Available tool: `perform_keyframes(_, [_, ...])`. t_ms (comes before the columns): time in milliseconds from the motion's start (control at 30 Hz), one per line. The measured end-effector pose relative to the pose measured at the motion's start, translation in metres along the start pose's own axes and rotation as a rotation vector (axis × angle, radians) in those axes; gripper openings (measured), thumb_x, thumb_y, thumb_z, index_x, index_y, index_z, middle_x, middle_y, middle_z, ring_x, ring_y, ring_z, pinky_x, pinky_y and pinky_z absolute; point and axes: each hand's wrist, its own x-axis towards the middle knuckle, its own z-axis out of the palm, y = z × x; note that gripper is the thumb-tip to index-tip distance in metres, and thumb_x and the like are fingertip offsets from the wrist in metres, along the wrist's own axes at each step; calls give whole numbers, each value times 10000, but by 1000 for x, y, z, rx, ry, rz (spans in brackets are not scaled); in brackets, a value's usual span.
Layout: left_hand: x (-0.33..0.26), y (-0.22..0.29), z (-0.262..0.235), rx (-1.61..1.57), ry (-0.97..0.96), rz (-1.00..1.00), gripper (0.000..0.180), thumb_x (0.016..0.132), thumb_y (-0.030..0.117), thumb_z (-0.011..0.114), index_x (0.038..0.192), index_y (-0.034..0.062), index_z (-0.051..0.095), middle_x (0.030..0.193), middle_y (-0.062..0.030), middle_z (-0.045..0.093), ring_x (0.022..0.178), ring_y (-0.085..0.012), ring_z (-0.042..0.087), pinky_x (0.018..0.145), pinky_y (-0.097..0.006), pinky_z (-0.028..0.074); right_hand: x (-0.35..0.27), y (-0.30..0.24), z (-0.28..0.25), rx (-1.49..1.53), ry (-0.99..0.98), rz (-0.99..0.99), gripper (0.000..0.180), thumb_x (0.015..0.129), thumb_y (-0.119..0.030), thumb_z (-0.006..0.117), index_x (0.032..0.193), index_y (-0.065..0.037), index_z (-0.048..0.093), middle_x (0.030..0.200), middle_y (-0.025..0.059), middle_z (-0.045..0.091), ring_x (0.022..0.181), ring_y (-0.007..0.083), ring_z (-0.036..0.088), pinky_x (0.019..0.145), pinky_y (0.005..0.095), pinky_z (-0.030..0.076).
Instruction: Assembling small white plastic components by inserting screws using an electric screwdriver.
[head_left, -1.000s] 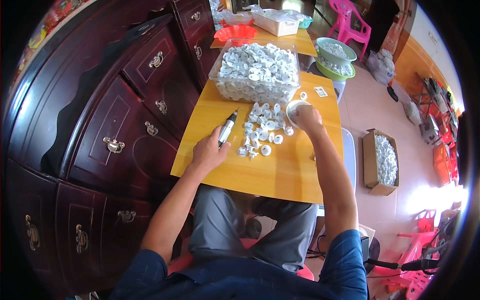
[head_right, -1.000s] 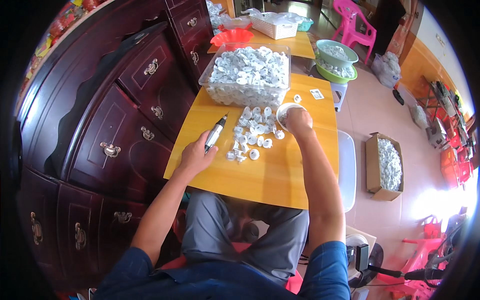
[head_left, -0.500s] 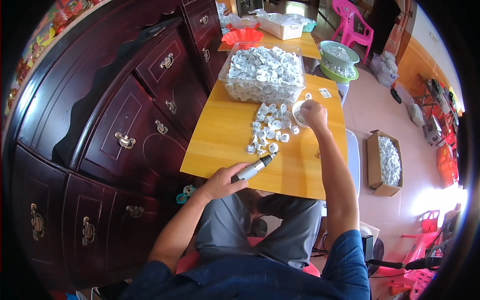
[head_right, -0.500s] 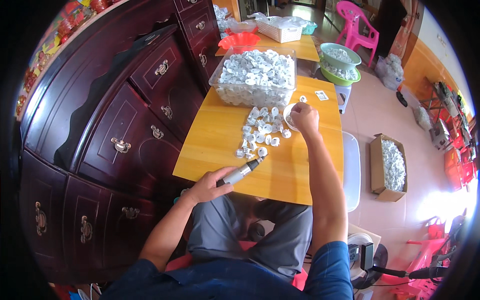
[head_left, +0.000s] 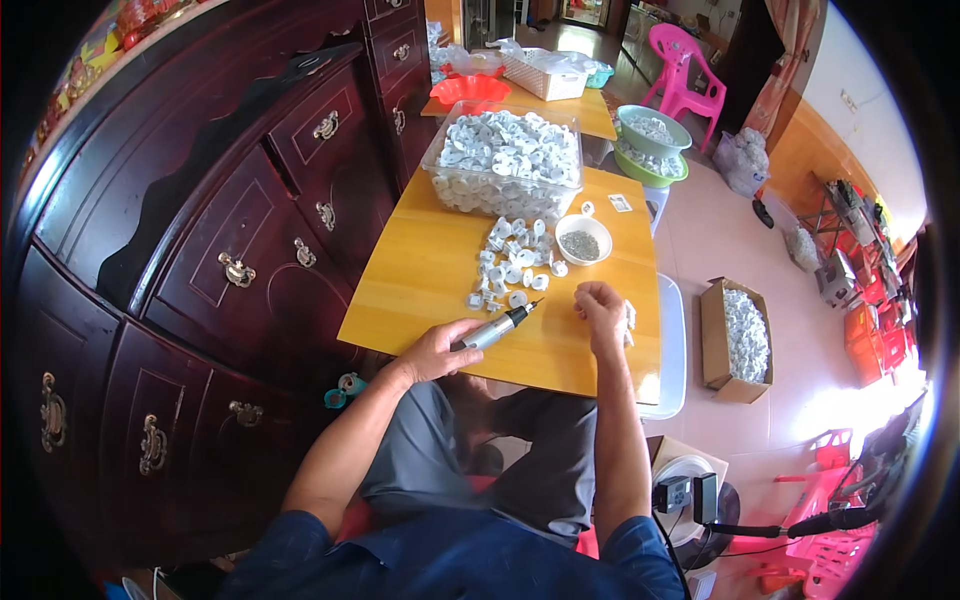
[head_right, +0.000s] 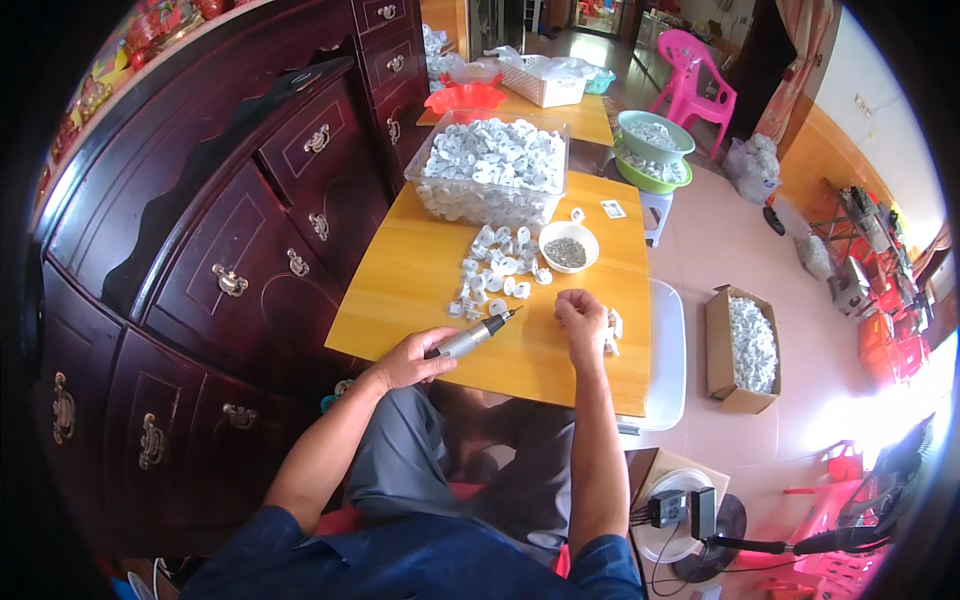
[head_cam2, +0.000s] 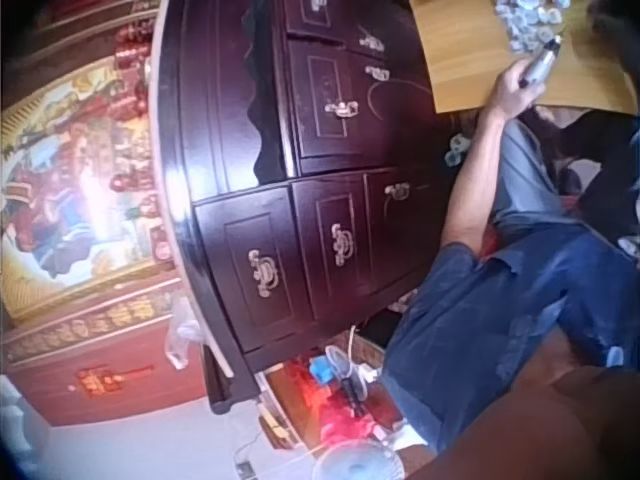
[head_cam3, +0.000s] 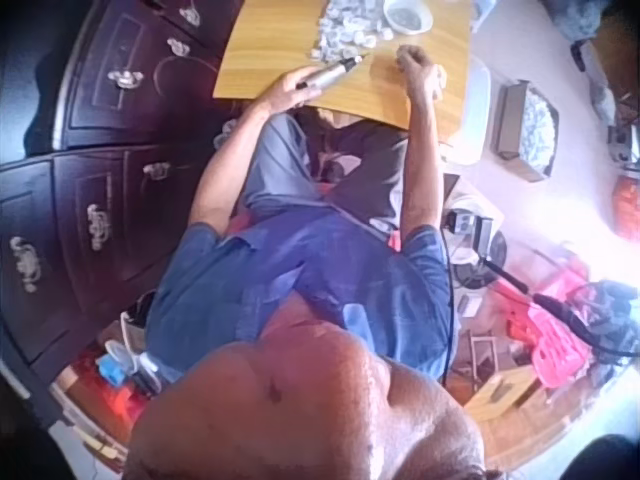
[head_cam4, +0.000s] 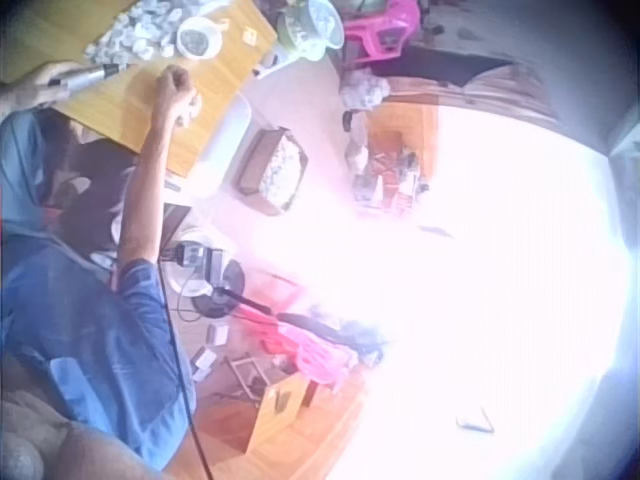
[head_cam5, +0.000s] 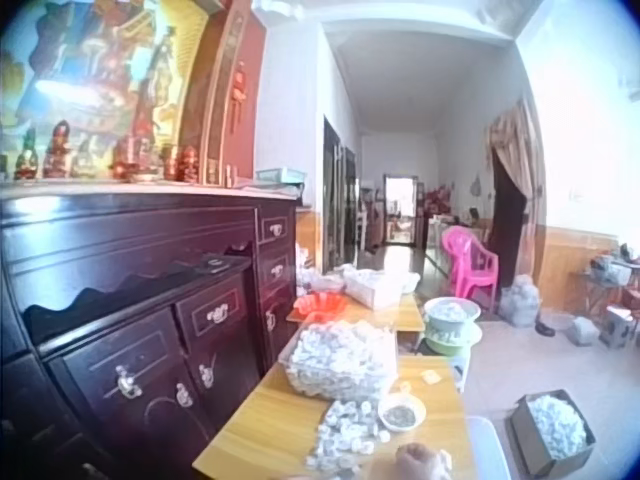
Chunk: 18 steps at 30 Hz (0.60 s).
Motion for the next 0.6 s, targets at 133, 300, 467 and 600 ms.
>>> perform_keyframes(133, [7, 3, 8, -25, 4, 63, 579, 905, 232, 689, 1413, 53, 476, 922, -3, 600, 638, -42, 489, 558, -204, 439, -7, 6, 1, 17, -5, 2, 155, 846, -62, 666, 987, 2, 674, 770, 20, 645, 641, 85, 583, 578, 226, 450])
perform_keyframes(300, [4, 1, 0, -45, -28, -70, 581, 902, 188, 689, 1421, 50, 468, 896, -8, 624, 582, -42, 475, 504, -201, 416, -8, 0, 11, 50, -13, 35, 152, 844, -63, 661, 984, -3, 671, 809, 20, 668, 640, 82, 593, 575, 219, 457])
perform_keyframes(467, [2, -4, -2, -110, -26, -63, 592, 914, 263, 706, 1420, 65, 471, 777, 26, 569, 559, -35, 463, 480, -194, 394, -11, 2, 19, 93, -62, 84, 106, 876, -60, 673, 974, -19, 673, 865, 22, 676, 706, 89, 625, 616, 213, 475])
perform_keyframes(600, [5, -9, -4, -115, -41, -45, 583, 930, 304, 697, 1418, 69, 483, 753, 33, 564, 550, -28, 457, 478, -188, 387, -10, 7, 23, 268, -89, 136, 71, 886, -49, 682, 952, -26, 672, 851, 15, 668, 709, 96, 626, 632, 220, 488])
